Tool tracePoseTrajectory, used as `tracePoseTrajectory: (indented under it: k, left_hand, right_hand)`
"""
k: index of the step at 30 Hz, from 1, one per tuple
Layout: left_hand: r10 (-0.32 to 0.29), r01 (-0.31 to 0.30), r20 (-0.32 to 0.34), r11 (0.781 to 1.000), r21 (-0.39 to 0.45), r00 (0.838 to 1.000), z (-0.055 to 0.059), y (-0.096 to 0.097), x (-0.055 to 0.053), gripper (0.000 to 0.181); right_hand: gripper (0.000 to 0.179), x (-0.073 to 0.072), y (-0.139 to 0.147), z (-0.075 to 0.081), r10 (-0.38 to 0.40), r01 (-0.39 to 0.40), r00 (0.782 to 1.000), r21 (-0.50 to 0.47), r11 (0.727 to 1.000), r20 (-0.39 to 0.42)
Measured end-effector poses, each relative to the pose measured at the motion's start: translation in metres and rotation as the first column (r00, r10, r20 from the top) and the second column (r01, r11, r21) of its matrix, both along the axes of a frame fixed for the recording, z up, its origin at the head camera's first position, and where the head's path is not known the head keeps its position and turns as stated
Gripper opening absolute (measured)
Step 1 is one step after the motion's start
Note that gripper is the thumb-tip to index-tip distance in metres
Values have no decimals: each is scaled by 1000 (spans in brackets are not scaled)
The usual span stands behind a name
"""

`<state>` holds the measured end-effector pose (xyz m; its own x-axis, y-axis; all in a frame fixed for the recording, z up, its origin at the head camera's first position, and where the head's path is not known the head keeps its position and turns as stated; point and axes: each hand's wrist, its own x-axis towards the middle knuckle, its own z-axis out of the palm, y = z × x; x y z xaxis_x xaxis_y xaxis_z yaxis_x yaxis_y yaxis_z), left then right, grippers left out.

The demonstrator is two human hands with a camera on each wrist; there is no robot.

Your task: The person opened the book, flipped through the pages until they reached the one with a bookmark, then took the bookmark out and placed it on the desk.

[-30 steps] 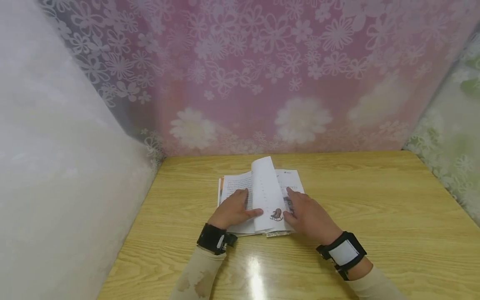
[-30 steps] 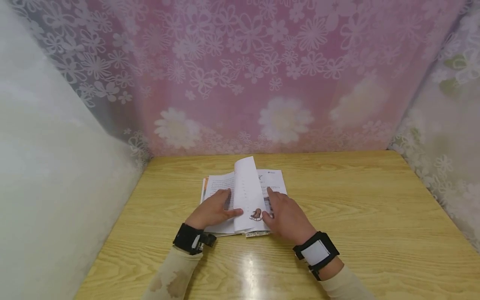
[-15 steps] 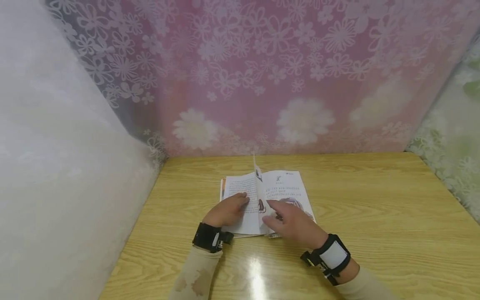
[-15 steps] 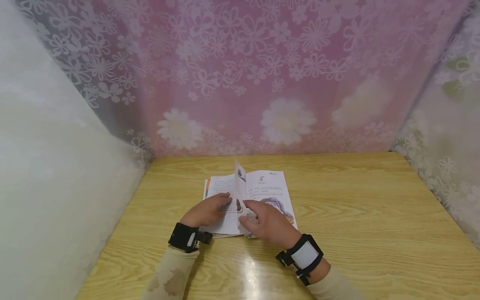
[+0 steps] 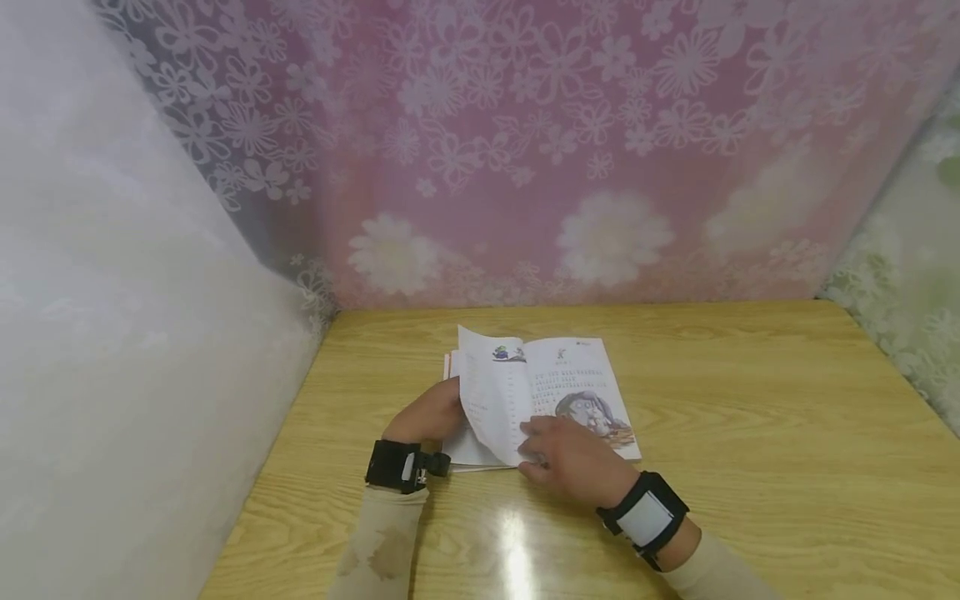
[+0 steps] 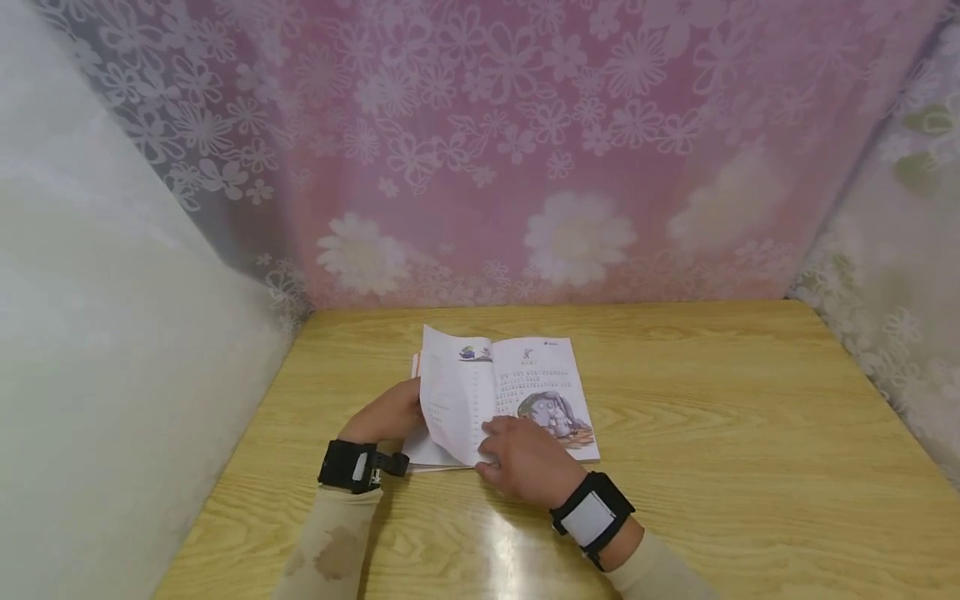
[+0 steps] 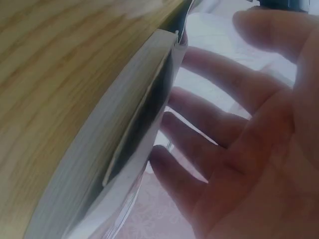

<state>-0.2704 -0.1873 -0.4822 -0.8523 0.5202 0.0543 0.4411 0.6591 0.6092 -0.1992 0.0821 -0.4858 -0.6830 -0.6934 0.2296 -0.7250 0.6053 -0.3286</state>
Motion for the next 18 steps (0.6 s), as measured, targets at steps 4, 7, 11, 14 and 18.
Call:
tracePoseTrajectory:
  k: [4,7,11,14,18]
  left_hand:
    - [192,-187,-119,981,47,974,12,-3,1,45]
    - [246,-221,-217,966,133,945,25,5,4,65]
    - [132,-103,-258,987,123,957,30,29,11,61]
    - [40,-40,-231,999,7,972,20,47,14,59]
    - [-12,-15,-197,991,-133,980,5,61,17,59]
  right_hand:
    - [13,3,-1,0,22,-22,998,-10,1000,-61]
    - [8,6,-4,0,30,-32,994,-13,999,-107]
    - [10,9,-6,-1,16,-14,996,13,1000,-88]
    - [10,8,-7,-1,13,-11,996,20,1000,-85]
    - [11,8,-9,-2,17,-15,995,20,1000,-98]
